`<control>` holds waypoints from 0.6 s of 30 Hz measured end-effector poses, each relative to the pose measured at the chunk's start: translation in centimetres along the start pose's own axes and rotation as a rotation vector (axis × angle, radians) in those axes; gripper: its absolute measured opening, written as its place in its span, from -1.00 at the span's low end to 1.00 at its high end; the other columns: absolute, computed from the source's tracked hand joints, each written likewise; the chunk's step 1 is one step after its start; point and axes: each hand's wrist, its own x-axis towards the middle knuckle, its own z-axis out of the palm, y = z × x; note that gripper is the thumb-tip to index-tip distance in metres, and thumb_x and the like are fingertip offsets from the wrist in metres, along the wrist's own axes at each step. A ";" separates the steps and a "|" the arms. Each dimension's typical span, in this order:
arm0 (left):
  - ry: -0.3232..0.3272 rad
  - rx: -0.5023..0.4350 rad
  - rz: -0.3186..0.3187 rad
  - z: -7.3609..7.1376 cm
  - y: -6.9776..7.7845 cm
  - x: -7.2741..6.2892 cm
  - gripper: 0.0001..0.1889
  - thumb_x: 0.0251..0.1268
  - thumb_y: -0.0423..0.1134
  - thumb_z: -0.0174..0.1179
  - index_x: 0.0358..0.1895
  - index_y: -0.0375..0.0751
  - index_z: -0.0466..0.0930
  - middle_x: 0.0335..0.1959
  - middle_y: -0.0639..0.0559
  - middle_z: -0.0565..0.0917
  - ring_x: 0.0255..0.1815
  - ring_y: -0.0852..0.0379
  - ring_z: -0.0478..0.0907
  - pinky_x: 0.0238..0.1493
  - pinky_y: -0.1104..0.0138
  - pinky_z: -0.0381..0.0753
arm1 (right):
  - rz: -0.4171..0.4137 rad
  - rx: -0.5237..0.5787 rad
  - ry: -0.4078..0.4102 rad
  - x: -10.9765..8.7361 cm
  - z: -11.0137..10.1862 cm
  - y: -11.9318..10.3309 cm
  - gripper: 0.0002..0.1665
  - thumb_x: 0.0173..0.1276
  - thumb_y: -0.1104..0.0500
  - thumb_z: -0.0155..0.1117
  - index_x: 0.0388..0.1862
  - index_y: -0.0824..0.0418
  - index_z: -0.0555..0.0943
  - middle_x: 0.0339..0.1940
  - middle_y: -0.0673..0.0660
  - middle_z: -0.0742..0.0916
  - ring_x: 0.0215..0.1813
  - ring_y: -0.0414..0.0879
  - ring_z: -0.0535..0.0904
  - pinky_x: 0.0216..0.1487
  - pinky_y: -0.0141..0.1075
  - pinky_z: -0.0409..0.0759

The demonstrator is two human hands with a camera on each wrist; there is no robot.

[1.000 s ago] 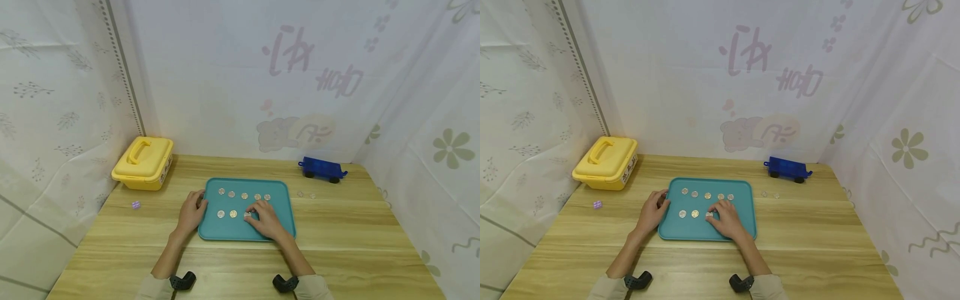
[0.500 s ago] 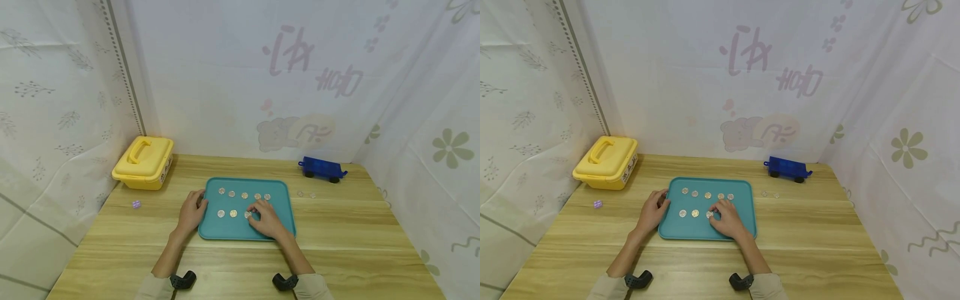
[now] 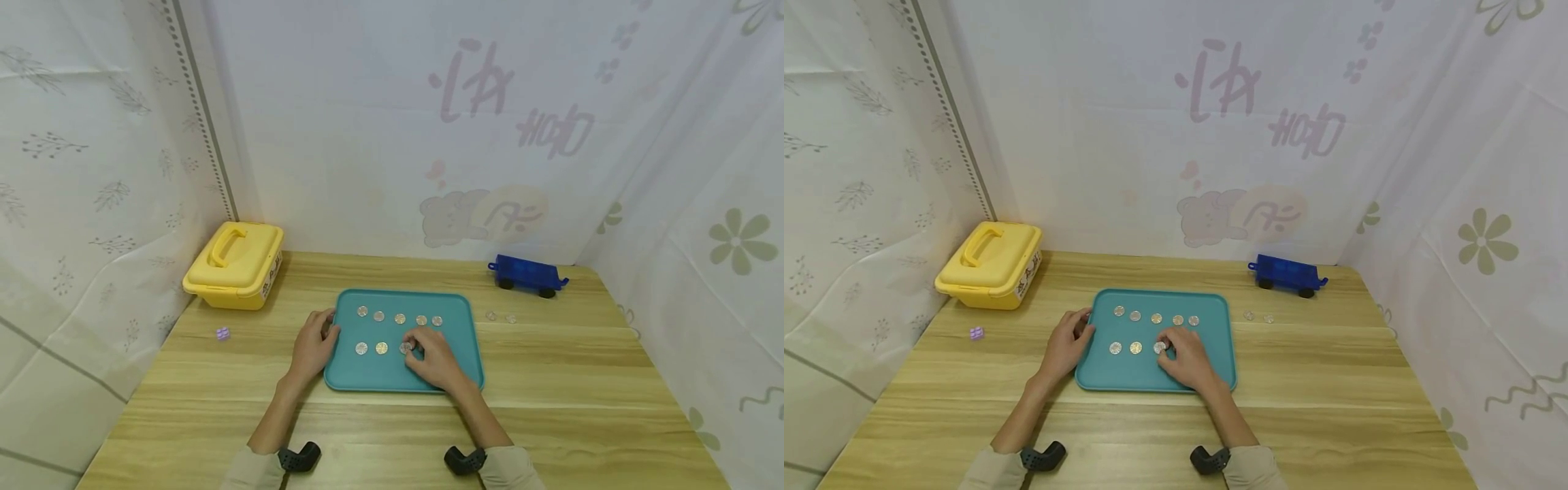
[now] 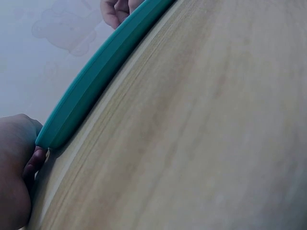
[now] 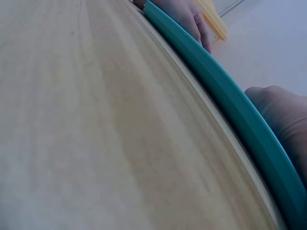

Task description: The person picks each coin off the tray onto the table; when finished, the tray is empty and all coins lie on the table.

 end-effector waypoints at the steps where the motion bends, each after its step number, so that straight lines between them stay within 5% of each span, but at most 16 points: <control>1: -0.001 0.002 -0.001 0.0 0.0 0.0 -0.58 0.39 -0.33 0.19 0.27 -0.34 0.52 -0.07 -0.18 0.58 -0.37 0.13 0.37 -0.32 0.36 0.35 | -0.012 -0.005 0.003 0.0 0.0 0.0 -0.74 0.14 0.25 0.25 -0.18 -0.01 0.64 -0.36 -0.13 0.61 -0.31 -0.28 0.41 -0.13 -0.27 0.32; 18: 0.003 0.005 0.001 -0.1 -0.1 0.0 -0.58 0.40 -0.32 0.17 0.29 -0.33 0.51 -0.06 -0.18 0.59 -0.40 0.15 0.37 -0.33 0.37 0.37 | 0.057 0.060 -0.090 0.3 -0.4 -0.2 -0.75 0.31 0.02 0.41 -0.10 0.09 0.74 -0.30 -0.10 0.66 -0.24 -0.26 0.47 -0.10 -0.28 0.45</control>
